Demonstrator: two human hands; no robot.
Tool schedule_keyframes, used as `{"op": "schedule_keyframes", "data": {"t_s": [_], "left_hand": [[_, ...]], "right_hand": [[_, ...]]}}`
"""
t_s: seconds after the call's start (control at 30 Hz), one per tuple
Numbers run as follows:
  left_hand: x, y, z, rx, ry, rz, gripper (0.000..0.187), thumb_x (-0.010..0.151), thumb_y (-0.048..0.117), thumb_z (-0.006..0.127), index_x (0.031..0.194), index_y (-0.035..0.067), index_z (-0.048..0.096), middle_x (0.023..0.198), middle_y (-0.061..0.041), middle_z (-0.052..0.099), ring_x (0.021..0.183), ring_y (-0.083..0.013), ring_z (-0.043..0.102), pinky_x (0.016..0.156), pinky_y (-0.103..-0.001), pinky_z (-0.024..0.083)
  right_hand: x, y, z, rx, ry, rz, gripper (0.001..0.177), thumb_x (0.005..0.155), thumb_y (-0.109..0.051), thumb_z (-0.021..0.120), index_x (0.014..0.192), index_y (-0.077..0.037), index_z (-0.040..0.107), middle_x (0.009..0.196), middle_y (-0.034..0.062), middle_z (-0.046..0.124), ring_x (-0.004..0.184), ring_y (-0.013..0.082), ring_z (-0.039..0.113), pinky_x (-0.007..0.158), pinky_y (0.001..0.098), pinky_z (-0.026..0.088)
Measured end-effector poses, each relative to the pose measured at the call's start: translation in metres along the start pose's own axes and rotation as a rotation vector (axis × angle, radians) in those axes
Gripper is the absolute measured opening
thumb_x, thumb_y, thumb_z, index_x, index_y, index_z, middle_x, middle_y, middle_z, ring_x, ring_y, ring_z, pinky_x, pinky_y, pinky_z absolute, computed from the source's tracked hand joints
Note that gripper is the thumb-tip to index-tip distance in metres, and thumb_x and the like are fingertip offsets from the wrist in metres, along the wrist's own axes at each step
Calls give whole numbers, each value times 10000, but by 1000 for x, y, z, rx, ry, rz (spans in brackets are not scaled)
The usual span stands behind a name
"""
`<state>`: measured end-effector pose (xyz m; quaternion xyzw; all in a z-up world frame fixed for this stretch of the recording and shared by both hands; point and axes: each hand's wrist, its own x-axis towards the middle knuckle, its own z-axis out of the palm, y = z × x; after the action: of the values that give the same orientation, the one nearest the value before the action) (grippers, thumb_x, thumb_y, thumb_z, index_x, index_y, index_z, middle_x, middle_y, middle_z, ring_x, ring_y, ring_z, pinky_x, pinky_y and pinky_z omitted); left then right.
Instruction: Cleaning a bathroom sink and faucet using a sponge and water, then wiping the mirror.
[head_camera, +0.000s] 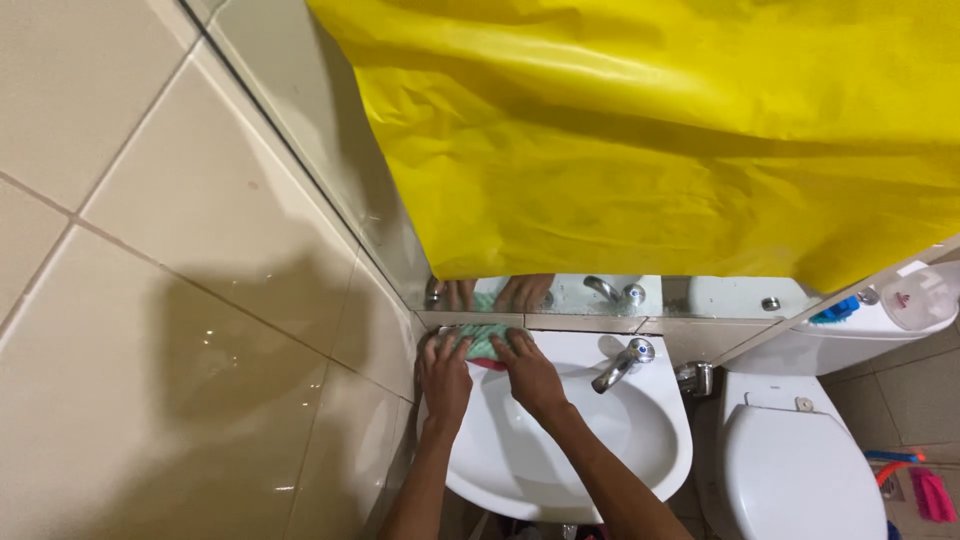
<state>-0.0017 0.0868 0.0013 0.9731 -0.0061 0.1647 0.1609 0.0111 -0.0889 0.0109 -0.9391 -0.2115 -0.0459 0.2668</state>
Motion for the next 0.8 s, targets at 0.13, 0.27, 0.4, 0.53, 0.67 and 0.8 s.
{"op": "schedule_keyframes", "data": {"t_s": [0.13,0.27,0.4,0.53,0.67,0.8], "left_hand": [[-10,1,12,-64,-16,-20,462,758,28,758,1206,134,721,1337,-79,586,1285,-356,465,1059,-552,381],[-22,36,9,-99,-7,-122,524,722,1,769,1226,114,684,1358,-120,560,1273,-370,457,1047,-543,388],[-34,77,3,-210,-26,-173,600,688,-35,766,1263,88,643,1347,-142,529,1236,-389,462,1050,-518,417],[-40,95,37,-237,-115,-247,589,764,-54,733,1320,101,613,1377,-164,483,1231,-397,470,1017,-481,466],[-40,129,34,-465,-107,-286,628,760,-110,695,1347,66,559,1388,-169,463,1245,-406,471,1007,-478,487],[-43,158,59,-536,21,-278,563,779,-86,704,1310,54,581,1321,-166,557,1221,-387,551,1002,-492,484]], "right_hand": [[3,1,-8,2,-2,25,566,817,97,610,1336,-129,624,1417,151,552,1360,358,509,1072,441,471],[4,26,-19,18,-3,19,435,806,57,669,1187,-146,722,1379,112,616,1239,301,611,967,403,541],[0,42,-48,22,-17,-7,385,766,48,698,1081,-158,778,1293,56,679,1202,268,639,931,379,557],[-6,64,-60,5,-41,9,435,711,77,698,1051,-177,792,1300,37,678,1181,268,650,897,382,572],[-13,94,-63,-139,-21,-52,352,773,1,708,1051,-201,784,1253,45,717,1079,259,709,837,392,607],[-17,129,-62,-335,-171,12,359,853,-106,693,1159,-283,759,989,49,772,927,255,747,820,399,600]]}}
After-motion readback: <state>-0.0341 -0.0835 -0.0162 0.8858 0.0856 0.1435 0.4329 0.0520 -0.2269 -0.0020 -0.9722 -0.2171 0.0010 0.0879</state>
